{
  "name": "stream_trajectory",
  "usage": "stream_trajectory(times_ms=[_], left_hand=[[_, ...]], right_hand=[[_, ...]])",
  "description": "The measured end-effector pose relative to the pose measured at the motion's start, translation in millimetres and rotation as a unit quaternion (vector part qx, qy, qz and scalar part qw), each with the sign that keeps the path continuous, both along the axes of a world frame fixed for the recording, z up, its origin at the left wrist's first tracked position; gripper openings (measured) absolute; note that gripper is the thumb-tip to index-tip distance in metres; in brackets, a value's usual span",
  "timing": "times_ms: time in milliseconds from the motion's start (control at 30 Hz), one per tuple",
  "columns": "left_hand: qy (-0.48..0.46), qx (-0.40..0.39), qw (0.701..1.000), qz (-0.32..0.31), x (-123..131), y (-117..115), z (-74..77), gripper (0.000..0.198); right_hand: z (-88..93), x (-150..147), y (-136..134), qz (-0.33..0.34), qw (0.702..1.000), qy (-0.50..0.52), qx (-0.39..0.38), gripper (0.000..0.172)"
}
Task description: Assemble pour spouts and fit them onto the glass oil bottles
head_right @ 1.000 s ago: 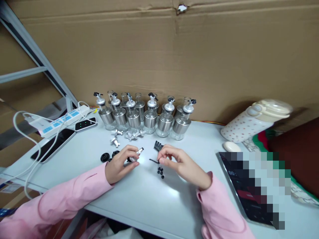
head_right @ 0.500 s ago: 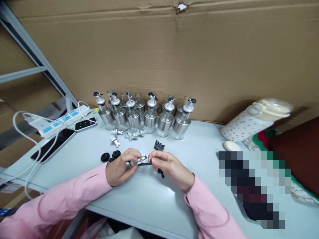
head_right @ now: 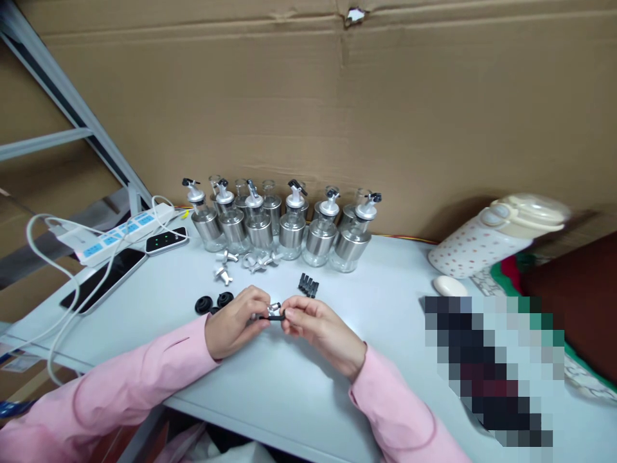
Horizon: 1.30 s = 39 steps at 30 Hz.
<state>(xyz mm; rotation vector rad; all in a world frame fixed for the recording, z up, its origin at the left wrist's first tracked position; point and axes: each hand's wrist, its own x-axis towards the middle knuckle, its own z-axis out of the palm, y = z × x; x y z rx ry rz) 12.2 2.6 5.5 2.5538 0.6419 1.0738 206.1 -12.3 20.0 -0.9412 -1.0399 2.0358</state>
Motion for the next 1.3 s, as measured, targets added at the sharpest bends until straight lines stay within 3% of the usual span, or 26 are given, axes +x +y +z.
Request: stream_trajectory(times_ms=[167, 400, 500, 633, 867, 1133, 1300], left_hand=[[0.002, 0.001, 1.000, 0.018, 0.7, -1.1, 2.6, 0.007], [-0.004, 0.003, 1.000, 0.031, 0.5, -0.7, 1.1, 0.006], [-0.032, 0.012, 0.999, 0.030, 0.4, -1.0, 1.2, 0.007], [-0.038, 0.027, 0.999, 0.025, 1.1, -0.5, 2.3, 0.009], [-0.027, 0.041, 0.999, -0.013, 0.7, 1.0, -0.5, 0.017], [-0.009, 0.072, 0.997, -0.012, 0.6, 1.2, 1.0, 0.019], [-0.010, 0.061, 0.998, -0.020, 0.9, 0.5, -0.2, 0.021]], right_hand=[[1.9, -2.2, -0.3, -0.027, 0.998, -0.040, 0.040, 0.028], [5.5, -6.2, -3.4, -0.116, 0.976, -0.123, 0.135, 0.029], [5.3, -4.1, -2.7, -0.131, 0.975, -0.114, 0.136, 0.026], [4.2, 1.6, 0.4, -0.165, 0.981, -0.062, 0.079, 0.027], [7.1, 0.1, 0.2, -0.116, 0.992, -0.035, 0.025, 0.025], [4.8, 1.4, -1.3, -0.088, 0.995, -0.035, 0.035, 0.026], [2.4, -0.8, -2.8, -0.105, 0.989, -0.085, 0.058, 0.030]])
